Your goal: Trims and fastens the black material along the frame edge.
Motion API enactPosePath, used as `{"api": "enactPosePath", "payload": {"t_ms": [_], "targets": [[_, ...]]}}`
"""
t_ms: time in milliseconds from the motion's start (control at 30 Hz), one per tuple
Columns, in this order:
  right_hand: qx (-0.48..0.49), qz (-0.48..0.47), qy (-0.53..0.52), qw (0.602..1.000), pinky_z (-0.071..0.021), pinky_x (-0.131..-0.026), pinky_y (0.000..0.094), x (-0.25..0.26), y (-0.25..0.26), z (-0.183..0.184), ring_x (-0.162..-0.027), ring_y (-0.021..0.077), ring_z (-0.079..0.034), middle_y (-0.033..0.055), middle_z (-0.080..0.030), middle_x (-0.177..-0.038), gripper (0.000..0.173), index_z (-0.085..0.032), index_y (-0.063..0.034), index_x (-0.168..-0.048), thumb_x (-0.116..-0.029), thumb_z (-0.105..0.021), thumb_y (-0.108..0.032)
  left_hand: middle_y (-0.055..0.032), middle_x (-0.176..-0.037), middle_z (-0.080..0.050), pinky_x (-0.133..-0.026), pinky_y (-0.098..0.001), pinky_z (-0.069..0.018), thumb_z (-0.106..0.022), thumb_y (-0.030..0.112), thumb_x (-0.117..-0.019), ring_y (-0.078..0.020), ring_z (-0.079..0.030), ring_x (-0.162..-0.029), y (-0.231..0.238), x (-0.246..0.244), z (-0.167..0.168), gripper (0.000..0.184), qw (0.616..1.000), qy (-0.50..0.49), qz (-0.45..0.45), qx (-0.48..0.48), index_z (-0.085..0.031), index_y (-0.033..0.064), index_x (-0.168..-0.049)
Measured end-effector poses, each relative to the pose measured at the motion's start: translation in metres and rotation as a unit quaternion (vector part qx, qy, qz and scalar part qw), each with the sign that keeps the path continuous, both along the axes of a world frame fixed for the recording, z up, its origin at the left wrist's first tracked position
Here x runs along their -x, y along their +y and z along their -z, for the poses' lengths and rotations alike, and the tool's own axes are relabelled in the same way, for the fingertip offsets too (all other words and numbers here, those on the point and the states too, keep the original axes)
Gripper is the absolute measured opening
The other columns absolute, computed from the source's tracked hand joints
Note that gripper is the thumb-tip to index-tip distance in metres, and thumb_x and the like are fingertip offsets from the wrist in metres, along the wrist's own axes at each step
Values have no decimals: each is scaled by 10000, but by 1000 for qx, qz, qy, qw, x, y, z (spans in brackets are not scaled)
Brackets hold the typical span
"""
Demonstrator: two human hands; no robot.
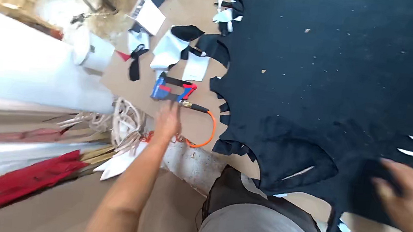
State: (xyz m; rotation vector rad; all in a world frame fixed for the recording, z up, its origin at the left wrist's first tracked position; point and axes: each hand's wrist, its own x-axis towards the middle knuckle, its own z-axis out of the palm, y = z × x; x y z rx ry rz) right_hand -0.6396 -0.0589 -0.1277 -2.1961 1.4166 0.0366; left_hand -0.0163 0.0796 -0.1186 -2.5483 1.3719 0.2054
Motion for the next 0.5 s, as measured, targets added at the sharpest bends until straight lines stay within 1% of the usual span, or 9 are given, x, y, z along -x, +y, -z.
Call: {"api": "enactPosePath", "payload": {"t_ms": [67, 100, 167, 200, 267, 333, 433, 467, 500], "targets": [[1, -14, -28, 1000, -466, -1094, 600, -55, 48, 17, -1320, 348, -587, 140, -623, -1416, 446, -622, -110, -1404, -1000, -622, -297, -297, -1538, -439, -1124, -740, -330, -643, 133, -958, -509, -382, -1447, -26, -41, 18, 512, 994, -10, 104, -23, -546, 53, -1455], [-7, -14, -50, 999, -484, -1096, 549, -82, 72, 23, -1309, 285, -602, 86, -645, -1397, 414, -658, -145, -1371, -996, -620, -318, -304, -1522, -451, -1131, -752, -315, -690, 122, -924, -515, -381, -1444, -39, -58, 26, 539, 989, -11, 139, -38, -556, 36, -1439], [-31, 16, -84, 996, -510, -1095, 463, -124, 113, 26, -1285, 185, -618, 5, -676, -1352, 358, -701, -194, -1316, -1015, -590, -353, -311, -1443, -519, -1129, -746, -325, -809, 129, -786, -520, -440, -1388, -56, -84, 37, 616, 981, -8, 186, -62, -601, -17, -1347], [-35, 42, -98, 994, -527, -1079, 430, -138, 128, 26, -1262, 157, -633, -11, -694, -1320, 336, -720, -195, -1285, -1021, -582, -351, -310, -1373, -566, -1111, -733, -355, -828, 143, -758, -520, -491, -1331, -61, -94, 39, 579, 978, -4, 199, -65, -632, -33, -1273], [-29, 85, -107, 990, -554, -1047, 390, -151, 149, 27, -1239, 133, -645, -21, -700, -1301, 320, -728, -187, -1258, -1027, -565, -336, -293, -1238, -639, -1092, -705, -384, -824, 180, -788, -507, -563, -1232, -64, -114, 31, 474, 976, 21, 207, -66, -666, -31, -1182], [-23, 101, -112, 988, -558, -1043, 383, -151, 162, 28, -1238, 131, -646, -14, -690, -1321, 314, -729, -171, -1251, -1024, -562, -308, -277, -1188, -653, -1025, -707, -442, -819, 188, -784, -494, -592, -1185, -64, -132, 13, 459, 971, 71, 224, -48, -673, -28, -1161], [-25, 113, -143, 983, -595, -980, 352, -146, 161, 14, -1154, 93, -683, -30, -715, -1263, 300, -752, -175, -1198, -1034, -551, -328, -278, -1165, -644, -932, -709, -483, -816, 94, -776, -472, -618, -1121, -46, -106, -46, 443, 960, 205, 188, 25, -649, -53, -1159], [-30, 114, -155, 981, -597, -973, 347, -145, 156, 9, -1142, 86, -686, -28, -716, -1253, 300, -750, -177, -1196, -1034, -556, -338, -258, -1190, -644, -927, -674, -503, -801, 118, -781, -426, -633, -1116, -31, -86, -64, 498, 952, 255, 156, 65, -626, -38, -1221], [-29, 114, -167, 979, -600, -963, 347, -146, 150, 6, -1132, 85, -687, -26, -716, -1249, 303, -747, -180, -1201, -1028, -569, -353, -194, -1209, -654, -944, -572, -532, -762, 194, -773, -319, -646, -1113, -16, -60, -78, 556, 938, 300, 127, 117, -605, -5, -1268]]}}
